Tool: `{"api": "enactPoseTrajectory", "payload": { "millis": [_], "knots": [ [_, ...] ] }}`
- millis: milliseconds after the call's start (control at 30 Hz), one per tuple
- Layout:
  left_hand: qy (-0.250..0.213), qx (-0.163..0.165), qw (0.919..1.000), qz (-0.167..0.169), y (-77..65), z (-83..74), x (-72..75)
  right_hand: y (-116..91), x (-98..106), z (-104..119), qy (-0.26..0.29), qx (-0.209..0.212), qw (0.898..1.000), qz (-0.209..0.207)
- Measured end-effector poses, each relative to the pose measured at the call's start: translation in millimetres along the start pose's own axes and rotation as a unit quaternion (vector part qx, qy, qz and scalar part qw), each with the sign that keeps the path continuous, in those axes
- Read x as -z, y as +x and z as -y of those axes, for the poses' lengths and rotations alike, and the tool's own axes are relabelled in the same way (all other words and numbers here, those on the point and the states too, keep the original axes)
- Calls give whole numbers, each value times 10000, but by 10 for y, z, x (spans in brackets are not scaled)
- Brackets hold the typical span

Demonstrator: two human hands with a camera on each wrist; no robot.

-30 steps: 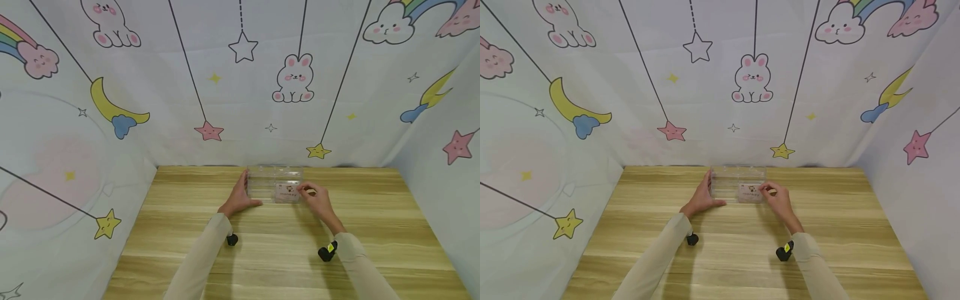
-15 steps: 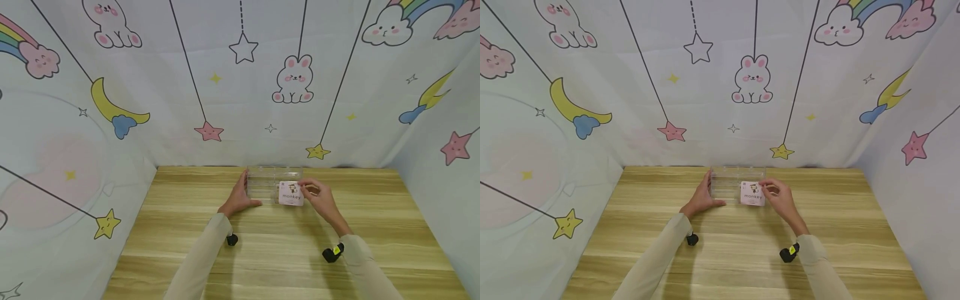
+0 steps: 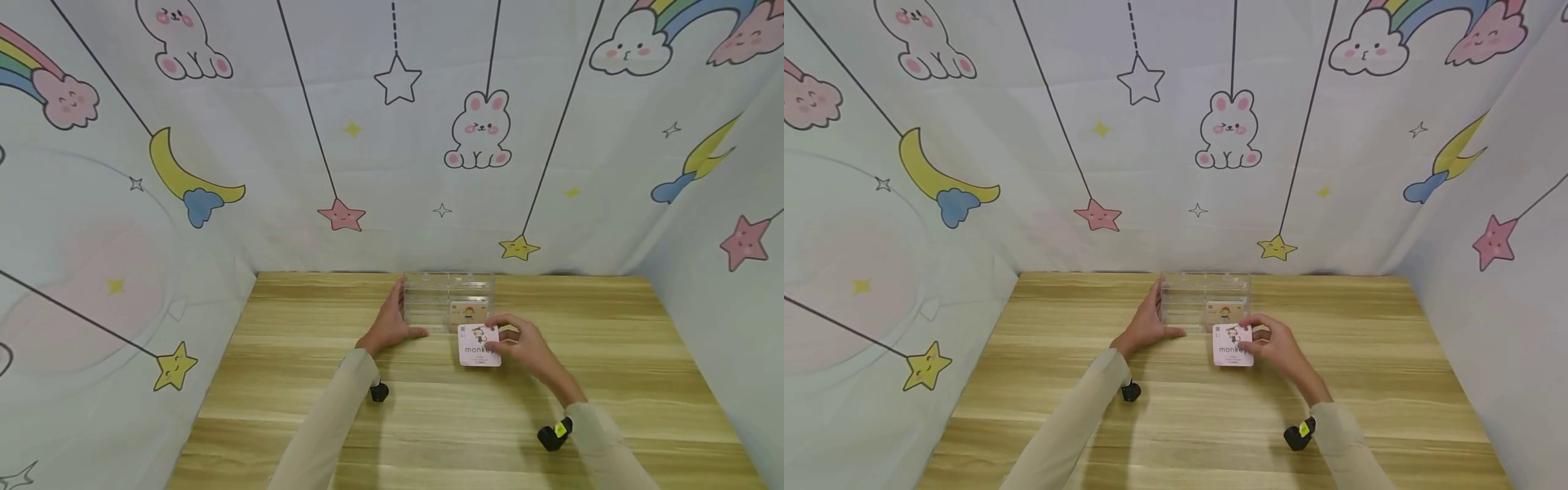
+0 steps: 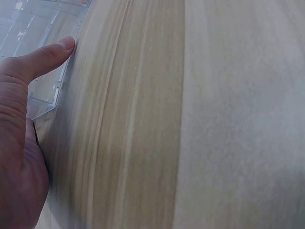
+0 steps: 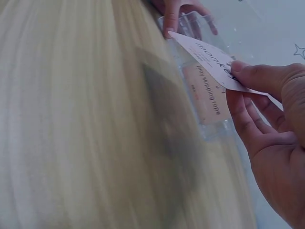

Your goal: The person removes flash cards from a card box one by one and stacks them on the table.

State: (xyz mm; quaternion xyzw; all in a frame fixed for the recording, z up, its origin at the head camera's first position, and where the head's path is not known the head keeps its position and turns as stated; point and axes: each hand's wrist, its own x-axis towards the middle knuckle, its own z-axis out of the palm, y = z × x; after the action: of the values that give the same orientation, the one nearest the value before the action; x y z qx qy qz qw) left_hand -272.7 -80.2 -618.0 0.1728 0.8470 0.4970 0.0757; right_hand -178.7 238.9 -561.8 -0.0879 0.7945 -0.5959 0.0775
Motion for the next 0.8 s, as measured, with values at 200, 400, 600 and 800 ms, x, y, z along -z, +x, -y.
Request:
{"api": "enactPoseTrajectory", "payload": {
  "millis": [200,400,600,800],
  "knots": [
    [30,20,10000,-1,-5,0,0,-74,-60,-111,-67,-69,9997,204],
    [75,22,10000,-6,-4,5,0,-102,-91,-172,-457,-125,9986,213],
    [60,41,10000,-4,-9,6,-1,-128,-116,-211,-1733,143,9845,245],
    [51,15,10000,-9,-9,2,-3,-152,-145,-272,-2554,436,9655,274]
  ]
}}
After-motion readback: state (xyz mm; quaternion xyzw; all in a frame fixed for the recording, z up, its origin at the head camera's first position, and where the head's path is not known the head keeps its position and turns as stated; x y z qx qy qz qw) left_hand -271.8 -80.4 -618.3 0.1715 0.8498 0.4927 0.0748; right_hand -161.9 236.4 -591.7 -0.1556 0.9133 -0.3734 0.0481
